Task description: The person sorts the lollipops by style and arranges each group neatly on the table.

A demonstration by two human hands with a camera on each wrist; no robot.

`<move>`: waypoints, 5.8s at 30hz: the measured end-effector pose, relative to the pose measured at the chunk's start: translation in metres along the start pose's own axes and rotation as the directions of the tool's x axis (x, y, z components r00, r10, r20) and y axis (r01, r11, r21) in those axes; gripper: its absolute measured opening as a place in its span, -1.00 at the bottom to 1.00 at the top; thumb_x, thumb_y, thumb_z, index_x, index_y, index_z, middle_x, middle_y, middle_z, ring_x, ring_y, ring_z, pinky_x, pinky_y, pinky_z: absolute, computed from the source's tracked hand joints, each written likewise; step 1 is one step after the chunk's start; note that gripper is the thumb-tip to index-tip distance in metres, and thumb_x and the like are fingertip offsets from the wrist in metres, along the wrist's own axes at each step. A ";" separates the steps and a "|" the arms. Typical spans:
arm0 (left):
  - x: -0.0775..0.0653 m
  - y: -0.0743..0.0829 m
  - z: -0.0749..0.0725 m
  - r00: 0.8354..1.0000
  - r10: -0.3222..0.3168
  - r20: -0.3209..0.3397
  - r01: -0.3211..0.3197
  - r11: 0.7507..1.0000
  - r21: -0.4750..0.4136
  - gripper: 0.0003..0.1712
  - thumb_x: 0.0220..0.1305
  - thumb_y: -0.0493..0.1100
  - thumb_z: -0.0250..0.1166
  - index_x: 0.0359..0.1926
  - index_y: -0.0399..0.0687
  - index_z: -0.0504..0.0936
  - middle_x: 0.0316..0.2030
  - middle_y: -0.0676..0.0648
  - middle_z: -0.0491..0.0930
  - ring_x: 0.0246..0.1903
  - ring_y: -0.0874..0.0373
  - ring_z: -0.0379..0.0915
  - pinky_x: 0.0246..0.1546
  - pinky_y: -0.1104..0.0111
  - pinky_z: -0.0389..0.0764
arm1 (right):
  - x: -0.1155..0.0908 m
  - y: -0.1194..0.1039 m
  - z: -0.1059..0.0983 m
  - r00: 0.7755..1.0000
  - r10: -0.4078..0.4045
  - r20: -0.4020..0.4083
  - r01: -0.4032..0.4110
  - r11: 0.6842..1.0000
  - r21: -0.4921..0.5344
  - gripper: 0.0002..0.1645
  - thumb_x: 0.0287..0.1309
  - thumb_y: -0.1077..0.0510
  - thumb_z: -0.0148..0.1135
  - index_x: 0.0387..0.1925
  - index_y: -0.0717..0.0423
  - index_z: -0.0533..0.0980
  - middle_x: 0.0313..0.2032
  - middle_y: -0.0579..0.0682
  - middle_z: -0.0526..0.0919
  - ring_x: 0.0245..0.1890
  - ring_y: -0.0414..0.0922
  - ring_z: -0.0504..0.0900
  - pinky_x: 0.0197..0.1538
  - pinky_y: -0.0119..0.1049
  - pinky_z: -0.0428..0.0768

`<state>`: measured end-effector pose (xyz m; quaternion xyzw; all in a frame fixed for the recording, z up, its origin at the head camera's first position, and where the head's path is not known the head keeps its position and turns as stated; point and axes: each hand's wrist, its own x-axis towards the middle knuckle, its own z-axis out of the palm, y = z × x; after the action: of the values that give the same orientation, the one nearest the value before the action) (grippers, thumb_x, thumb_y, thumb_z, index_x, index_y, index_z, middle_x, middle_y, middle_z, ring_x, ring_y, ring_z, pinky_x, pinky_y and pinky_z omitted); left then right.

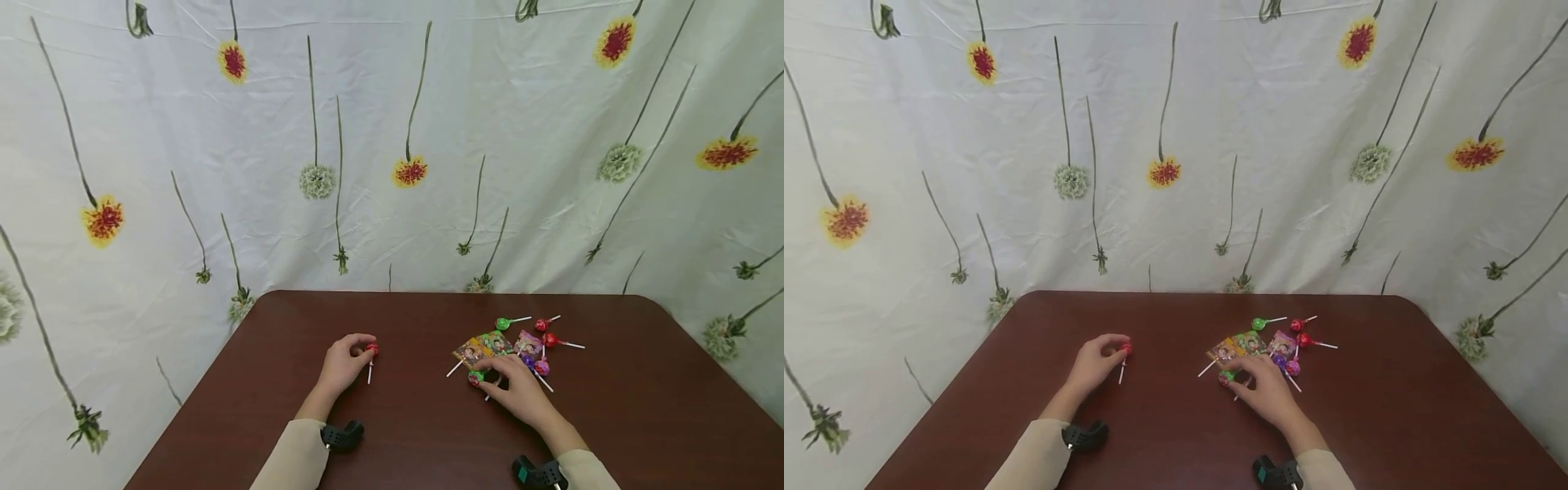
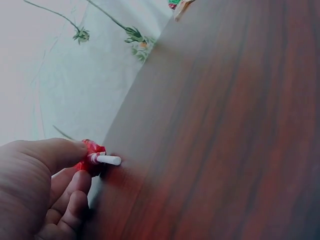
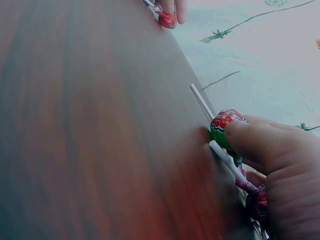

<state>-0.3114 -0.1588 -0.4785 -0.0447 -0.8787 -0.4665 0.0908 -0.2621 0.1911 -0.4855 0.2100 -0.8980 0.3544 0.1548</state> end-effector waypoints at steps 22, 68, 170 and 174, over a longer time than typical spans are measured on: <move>0.000 0.001 -0.007 0.999 0.019 -0.041 -0.017 0.999 0.031 -0.77 0.24 -0.20 0.41 -0.07 0.01 0.74 -0.32 -0.02 0.68 -0.40 0.18 0.41 -0.46 0.42 0.41 | 0.010 -0.012 0.002 0.995 -0.077 -0.069 0.077 0.997 0.000 -0.53 0.01 0.20 0.52 0.02 -0.10 0.67 -0.04 -0.14 0.75 -0.13 -0.13 0.57 -0.13 -0.25 0.49; 0.001 -0.005 0.002 0.999 0.042 -0.015 -0.041 0.998 0.048 -0.79 0.25 -0.14 0.40 -0.07 0.09 0.74 -0.33 0.04 0.68 -0.43 0.20 0.41 -0.43 0.40 0.42 | 0.046 -0.065 0.030 1.000 0.013 0.019 -0.019 0.936 0.350 -0.67 0.34 0.34 0.17 0.05 0.05 0.65 0.06 0.04 0.65 -0.23 -0.09 0.74 -0.20 -0.40 0.63; 0.001 -0.006 -0.002 1.000 0.021 -0.009 -0.021 0.999 0.037 -0.80 0.25 -0.16 0.40 -0.09 0.12 0.74 -0.29 0.02 0.68 -0.39 0.17 0.42 -0.40 0.39 0.44 | 0.045 -0.069 0.049 0.957 0.282 0.072 -0.291 0.930 0.226 -0.81 0.26 0.23 0.28 -0.14 -0.05 0.69 -0.10 -0.04 0.66 -0.23 -0.18 0.55 -0.15 -0.23 0.49; 0.001 -0.006 -0.002 1.000 0.020 -0.008 -0.020 0.999 0.039 -0.80 0.26 -0.15 0.40 -0.09 0.11 0.74 -0.29 0.01 0.68 -0.39 0.16 0.42 -0.39 0.38 0.45 | 0.040 -0.067 0.038 0.955 0.288 0.077 -0.298 0.930 0.217 -0.80 0.26 0.23 0.28 -0.14 -0.07 0.69 -0.09 -0.04 0.66 -0.21 -0.18 0.55 -0.15 -0.23 0.50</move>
<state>-0.3131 -0.1636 -0.4820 -0.0497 -0.8867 -0.4486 0.0998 -0.2690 0.1092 -0.4561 0.0980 -0.8761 0.4688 0.0554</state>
